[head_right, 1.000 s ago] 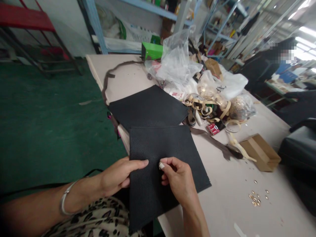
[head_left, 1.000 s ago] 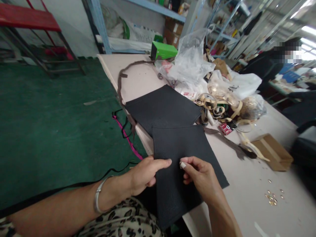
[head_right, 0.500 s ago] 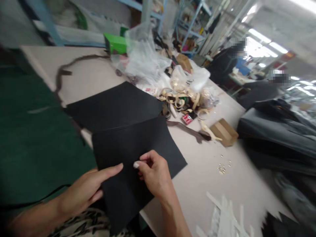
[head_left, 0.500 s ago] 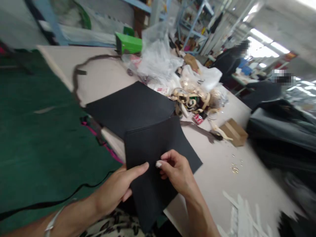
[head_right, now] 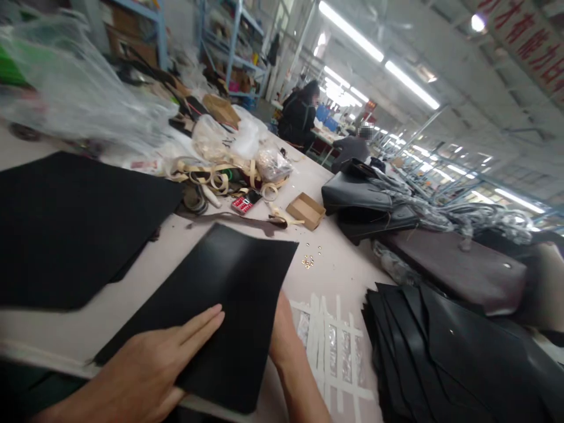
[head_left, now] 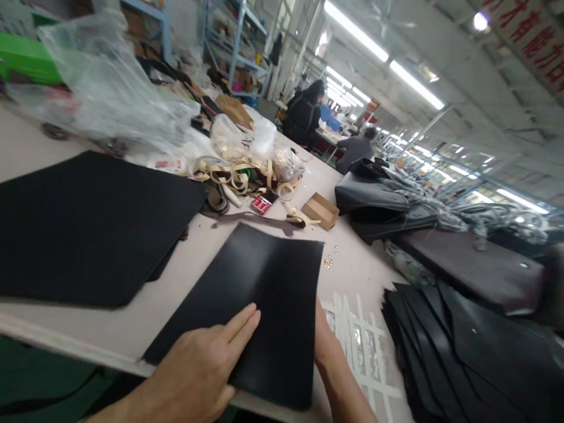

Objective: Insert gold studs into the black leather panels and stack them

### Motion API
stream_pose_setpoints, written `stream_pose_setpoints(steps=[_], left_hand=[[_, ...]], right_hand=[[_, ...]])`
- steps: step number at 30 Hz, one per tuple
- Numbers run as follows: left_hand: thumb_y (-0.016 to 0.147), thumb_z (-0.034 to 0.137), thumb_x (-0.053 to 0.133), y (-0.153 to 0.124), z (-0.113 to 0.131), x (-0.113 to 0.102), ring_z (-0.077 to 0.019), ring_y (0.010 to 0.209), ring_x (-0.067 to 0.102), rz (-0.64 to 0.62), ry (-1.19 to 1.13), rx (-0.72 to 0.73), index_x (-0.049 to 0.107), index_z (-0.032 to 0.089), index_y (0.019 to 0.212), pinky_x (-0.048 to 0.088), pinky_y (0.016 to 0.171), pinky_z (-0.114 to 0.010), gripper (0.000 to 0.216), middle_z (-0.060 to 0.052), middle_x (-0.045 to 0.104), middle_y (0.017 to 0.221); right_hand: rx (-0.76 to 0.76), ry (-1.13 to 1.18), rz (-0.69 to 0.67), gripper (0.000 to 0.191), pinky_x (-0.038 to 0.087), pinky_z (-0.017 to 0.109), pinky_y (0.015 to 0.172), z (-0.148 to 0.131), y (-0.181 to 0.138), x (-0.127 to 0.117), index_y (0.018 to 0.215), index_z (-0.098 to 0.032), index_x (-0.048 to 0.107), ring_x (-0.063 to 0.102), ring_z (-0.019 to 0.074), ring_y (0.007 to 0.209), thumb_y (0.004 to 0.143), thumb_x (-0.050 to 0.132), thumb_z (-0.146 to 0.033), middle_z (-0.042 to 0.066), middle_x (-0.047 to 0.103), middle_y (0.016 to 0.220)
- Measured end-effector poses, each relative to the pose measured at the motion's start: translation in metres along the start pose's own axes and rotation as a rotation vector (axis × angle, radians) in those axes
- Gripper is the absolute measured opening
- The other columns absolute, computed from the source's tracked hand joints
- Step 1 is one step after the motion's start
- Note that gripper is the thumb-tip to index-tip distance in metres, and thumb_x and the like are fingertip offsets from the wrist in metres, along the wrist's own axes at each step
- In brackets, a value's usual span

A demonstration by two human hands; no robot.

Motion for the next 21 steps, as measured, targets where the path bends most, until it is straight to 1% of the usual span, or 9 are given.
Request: stream_pose_setpoints(steps=[1,3,5,7,10,14,16,18,21], left_hand=[[0.053,0.004,0.049,0.003,0.004,0.009,-0.0283,0.093,0.073,-0.074,0.028,-0.005,0.046,0.007,0.146,0.063,0.082,-0.042,0.093,-0.018,0.043,0.152],[0.053,0.004,0.051,0.005,0.007,0.023,-0.0281,0.09,0.072,-0.118,0.045,-0.001,0.046,0.007,0.146,0.062,0.08,-0.044,0.093,-0.019,0.042,0.152],[0.053,0.005,0.051,0.005,0.007,0.029,-0.0284,0.095,0.071,-0.086,0.036,0.02,0.047,0.008,0.145,0.061,0.083,-0.044,0.093,-0.017,0.04,0.154],[0.055,0.005,0.052,0.003,0.004,0.03,-0.0291,0.1,0.07,-0.05,0.031,0.037,0.05,0.01,0.144,0.06,0.086,-0.044,0.089,-0.015,0.043,0.153],[0.058,0.007,0.053,-0.001,-0.001,0.033,-0.0296,0.102,0.07,0.0,0.047,0.054,0.053,0.012,0.141,0.06,0.087,-0.043,0.083,-0.014,0.048,0.15],[0.057,0.009,0.055,-0.008,-0.006,0.046,-0.0309,0.105,0.068,0.076,0.035,0.087,0.054,0.014,0.14,0.057,0.09,-0.043,0.083,-0.012,0.046,0.152],[0.057,0.009,0.056,-0.01,-0.007,0.051,-0.0315,0.107,0.066,0.089,0.026,0.084,0.052,0.014,0.142,0.056,0.091,-0.044,0.085,-0.012,0.044,0.154],[0.058,0.01,0.058,-0.011,-0.007,0.052,-0.0315,0.108,0.065,0.064,0.014,0.067,0.051,0.014,0.142,0.055,0.092,-0.044,0.085,-0.012,0.043,0.155],[0.063,0.014,0.065,-0.009,-0.004,0.045,-0.0306,0.109,0.064,0.002,-0.004,0.035,0.05,0.015,0.143,0.054,0.093,-0.044,0.081,-0.012,0.043,0.155]], right_hand=[[-0.027,-0.095,-0.029,0.015,0.051,0.03,0.081,0.012,-0.002,-0.005,0.091,-0.022,0.074,0.064,0.0222,0.086,0.083,0.062,-0.025,0.004,0.072,0.096],[-0.039,-0.344,-0.053,0.022,0.051,0.027,0.079,0.037,0.0,-0.019,0.093,-0.021,0.075,0.066,0.0209,0.086,0.083,0.056,-0.018,0.005,0.074,0.099],[0.038,-0.532,0.014,0.029,0.051,0.026,0.08,0.064,0.01,-0.04,0.101,-0.02,0.075,0.068,0.0203,0.089,0.084,0.051,-0.016,0.006,0.075,0.101],[0.12,-0.613,0.109,0.035,0.052,0.029,0.084,0.086,0.024,-0.064,0.11,-0.016,0.073,0.07,0.0213,0.091,0.087,0.047,-0.017,0.01,0.076,0.103],[0.17,-0.699,0.145,0.037,0.051,0.033,0.09,0.108,0.048,-0.085,0.115,-0.013,0.072,0.07,0.0233,0.096,0.088,0.048,-0.02,0.013,0.075,0.109],[0.168,-0.83,0.071,0.035,0.048,0.03,0.094,0.114,0.075,-0.084,0.113,-0.016,0.074,0.069,0.0226,0.104,0.091,0.048,-0.02,0.011,0.075,0.113],[0.181,-0.9,0.021,0.033,0.048,0.03,0.091,0.114,0.083,-0.079,0.109,-0.018,0.076,0.07,0.0235,0.102,0.091,0.049,-0.02,0.012,0.076,0.109],[0.216,-0.965,-0.019,0.032,0.049,0.031,0.088,0.113,0.091,-0.076,0.106,-0.018,0.078,0.071,0.0247,0.098,0.09,0.05,-0.02,0.013,0.077,0.104],[0.277,-1.037,-0.059,0.032,0.049,0.031,0.087,0.112,0.1,-0.074,0.104,-0.018,0.079,0.072,0.0261,0.098,0.087,0.052,-0.017,0.016,0.077,0.099]])
Point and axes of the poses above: each hand's wrist, its own y-axis towards the middle knuckle, its own x-axis out of the palm, z = x × y, the point moved 3 cm from there along y, towards the middle knuckle
